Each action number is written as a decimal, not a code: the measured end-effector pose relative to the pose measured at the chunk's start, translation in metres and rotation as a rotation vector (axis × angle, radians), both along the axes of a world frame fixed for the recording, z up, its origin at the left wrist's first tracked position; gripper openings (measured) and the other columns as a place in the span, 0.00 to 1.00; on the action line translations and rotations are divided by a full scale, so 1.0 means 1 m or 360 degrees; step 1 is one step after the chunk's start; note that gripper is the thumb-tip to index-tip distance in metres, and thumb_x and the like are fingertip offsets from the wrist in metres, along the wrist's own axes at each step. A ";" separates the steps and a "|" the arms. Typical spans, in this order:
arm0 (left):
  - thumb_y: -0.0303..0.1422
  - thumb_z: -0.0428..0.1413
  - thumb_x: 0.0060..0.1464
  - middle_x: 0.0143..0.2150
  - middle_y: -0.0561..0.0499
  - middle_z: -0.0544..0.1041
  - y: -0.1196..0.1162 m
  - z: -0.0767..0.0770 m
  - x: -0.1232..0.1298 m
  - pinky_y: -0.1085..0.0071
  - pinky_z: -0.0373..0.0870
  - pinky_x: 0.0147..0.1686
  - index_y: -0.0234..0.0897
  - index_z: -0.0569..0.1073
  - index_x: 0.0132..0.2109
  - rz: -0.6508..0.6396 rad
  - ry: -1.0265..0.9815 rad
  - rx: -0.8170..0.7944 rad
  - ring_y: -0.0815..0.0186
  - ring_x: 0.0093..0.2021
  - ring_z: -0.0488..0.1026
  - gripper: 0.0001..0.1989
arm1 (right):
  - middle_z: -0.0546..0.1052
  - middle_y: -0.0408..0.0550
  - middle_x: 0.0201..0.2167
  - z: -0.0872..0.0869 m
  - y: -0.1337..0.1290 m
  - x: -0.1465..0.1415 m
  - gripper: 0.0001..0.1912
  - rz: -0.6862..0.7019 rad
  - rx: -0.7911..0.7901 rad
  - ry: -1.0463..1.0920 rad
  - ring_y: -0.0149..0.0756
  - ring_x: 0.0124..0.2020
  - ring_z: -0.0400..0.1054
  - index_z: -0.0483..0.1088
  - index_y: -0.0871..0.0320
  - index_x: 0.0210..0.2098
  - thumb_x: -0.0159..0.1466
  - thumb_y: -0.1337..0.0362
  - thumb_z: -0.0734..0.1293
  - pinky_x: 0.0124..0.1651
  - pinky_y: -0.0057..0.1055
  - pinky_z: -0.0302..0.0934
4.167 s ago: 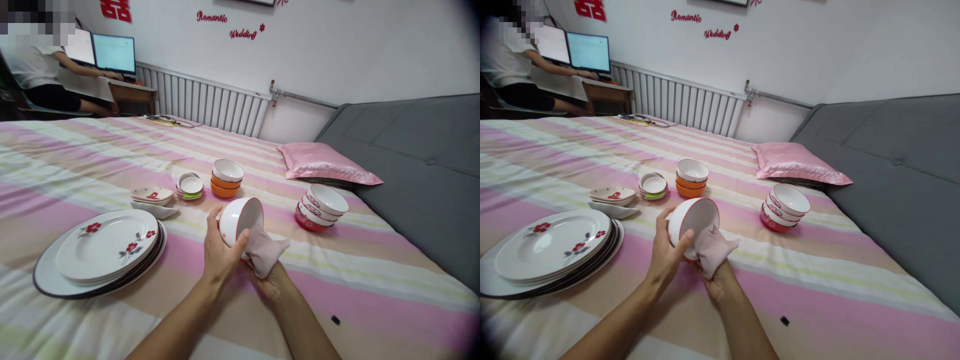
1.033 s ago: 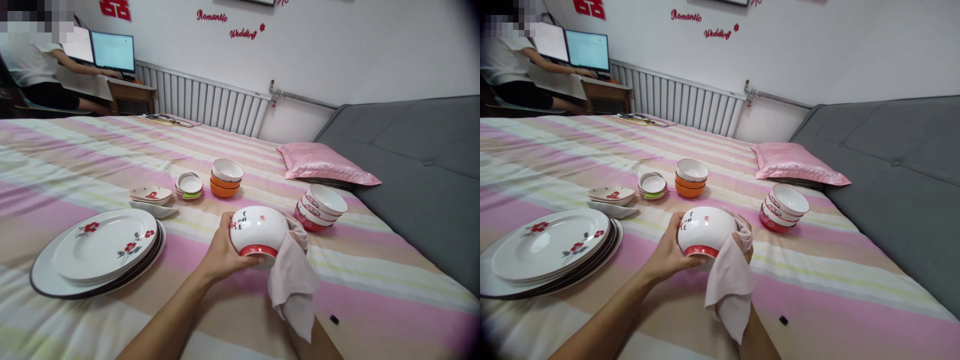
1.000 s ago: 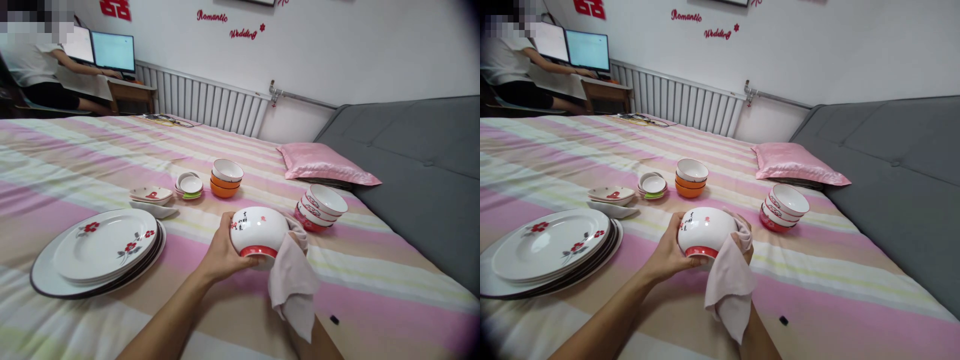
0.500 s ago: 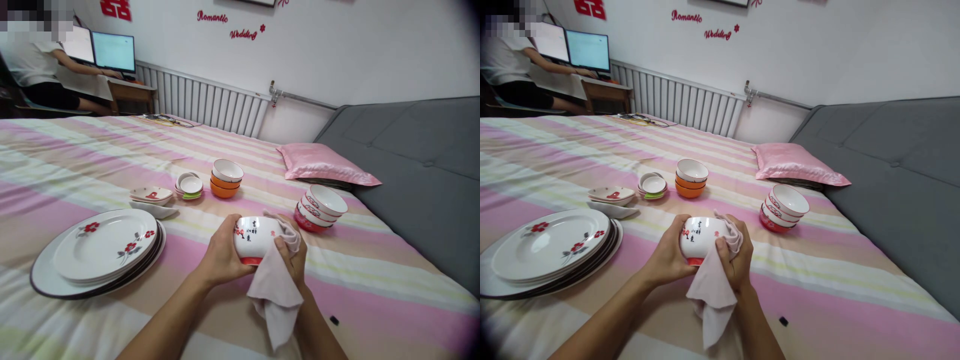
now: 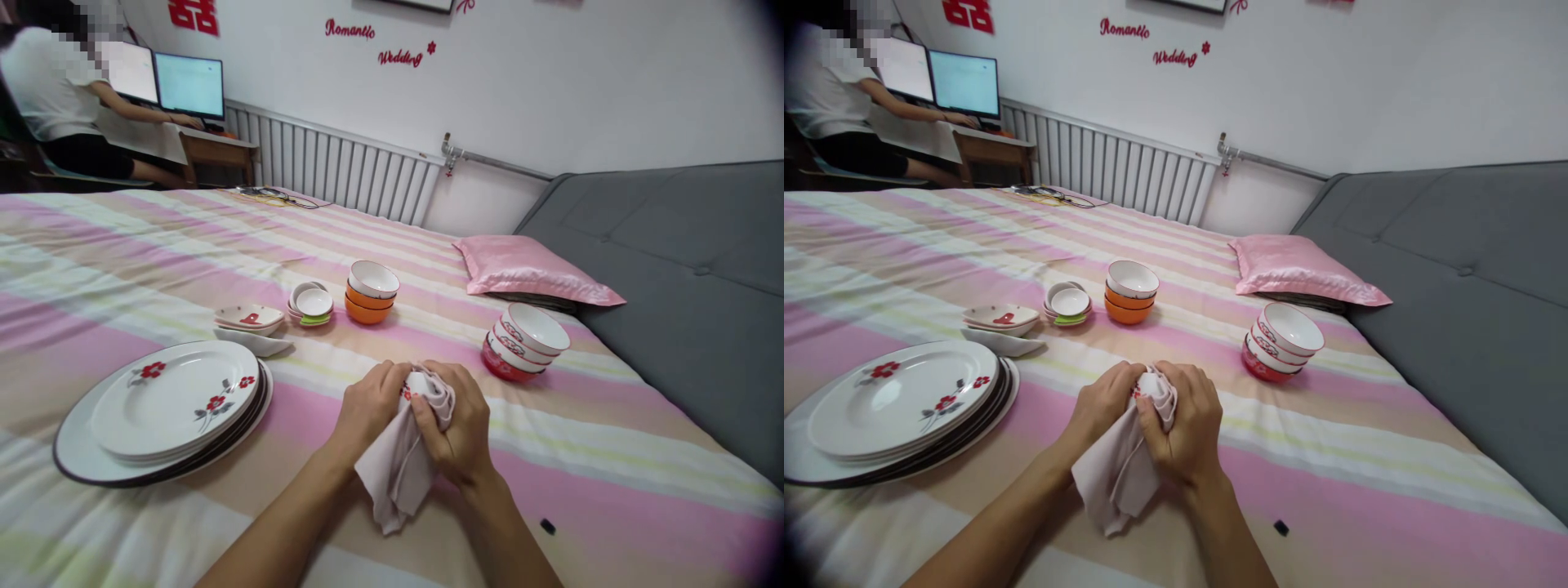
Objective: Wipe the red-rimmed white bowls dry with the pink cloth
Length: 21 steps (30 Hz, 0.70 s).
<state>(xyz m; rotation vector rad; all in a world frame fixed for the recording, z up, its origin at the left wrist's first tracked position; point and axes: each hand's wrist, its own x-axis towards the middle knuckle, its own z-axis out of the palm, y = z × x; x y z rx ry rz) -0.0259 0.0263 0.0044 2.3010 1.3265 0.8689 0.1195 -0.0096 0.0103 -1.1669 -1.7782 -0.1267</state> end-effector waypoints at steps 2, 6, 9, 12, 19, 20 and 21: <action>0.28 0.48 0.57 0.39 0.51 0.72 0.001 0.001 0.002 0.70 0.52 0.28 0.45 0.70 0.47 0.0020 0.0059 -0.0029 0.61 0.41 0.69 0.12 | 0.74 0.51 0.40 -0.001 -0.001 -0.003 0.14 -0.0051 0.0003 -0.0070 0.43 0.41 0.67 0.68 0.58 0.47 0.63 0.59 0.63 0.45 0.41 0.60; 0.27 0.48 0.58 0.40 0.52 0.72 0.000 0.002 0.005 0.72 0.56 0.29 0.45 0.69 0.47 0.0036 0.0157 -0.0054 0.63 0.41 0.69 0.12 | 0.75 0.52 0.41 0.000 -0.002 -0.005 0.15 -0.0095 -0.0009 -0.0144 0.43 0.42 0.66 0.68 0.59 0.48 0.65 0.57 0.62 0.45 0.41 0.58; 0.30 0.49 0.60 0.42 0.51 0.72 -0.004 0.004 0.006 0.71 0.59 0.31 0.44 0.68 0.50 0.0062 0.0226 -0.0057 0.62 0.43 0.70 0.12 | 0.75 0.52 0.42 0.004 -0.004 -0.002 0.15 -0.0069 -0.0041 -0.0145 0.43 0.42 0.66 0.68 0.59 0.48 0.66 0.59 0.60 0.46 0.41 0.57; 0.32 0.51 0.59 0.42 0.49 0.73 -0.008 0.004 0.005 0.70 0.60 0.33 0.42 0.68 0.51 0.0034 0.0110 -0.0004 0.61 0.43 0.70 0.13 | 0.75 0.51 0.42 0.009 -0.004 0.004 0.14 -0.0022 -0.0082 -0.0116 0.43 0.43 0.66 0.69 0.58 0.48 0.67 0.61 0.58 0.47 0.42 0.57; 0.35 0.57 0.49 0.41 0.50 0.72 -0.010 -0.003 0.002 0.67 0.64 0.37 0.39 0.67 0.48 -0.0035 -0.0522 -0.0004 0.61 0.39 0.70 0.18 | 0.74 0.49 0.47 0.012 -0.005 0.015 0.17 0.0132 -0.0195 0.0246 0.44 0.50 0.66 0.69 0.52 0.52 0.68 0.60 0.55 0.52 0.44 0.58; 0.35 0.58 0.48 0.41 0.50 0.72 -0.009 -0.004 0.002 0.67 0.64 0.38 0.39 0.66 0.48 -0.0041 -0.0615 -0.0037 0.61 0.39 0.70 0.19 | 0.74 0.50 0.48 0.012 -0.004 0.016 0.18 0.0159 -0.0204 0.0321 0.44 0.51 0.66 0.70 0.52 0.52 0.68 0.59 0.55 0.53 0.45 0.58; 0.34 0.58 0.47 0.40 0.51 0.72 -0.009 -0.004 0.001 0.67 0.65 0.38 0.38 0.66 0.48 -0.0050 -0.0707 -0.0080 0.61 0.39 0.69 0.19 | 0.74 0.50 0.48 0.012 -0.004 0.016 0.18 0.0188 -0.0210 0.0402 0.44 0.51 0.66 0.70 0.52 0.52 0.68 0.58 0.56 0.53 0.45 0.58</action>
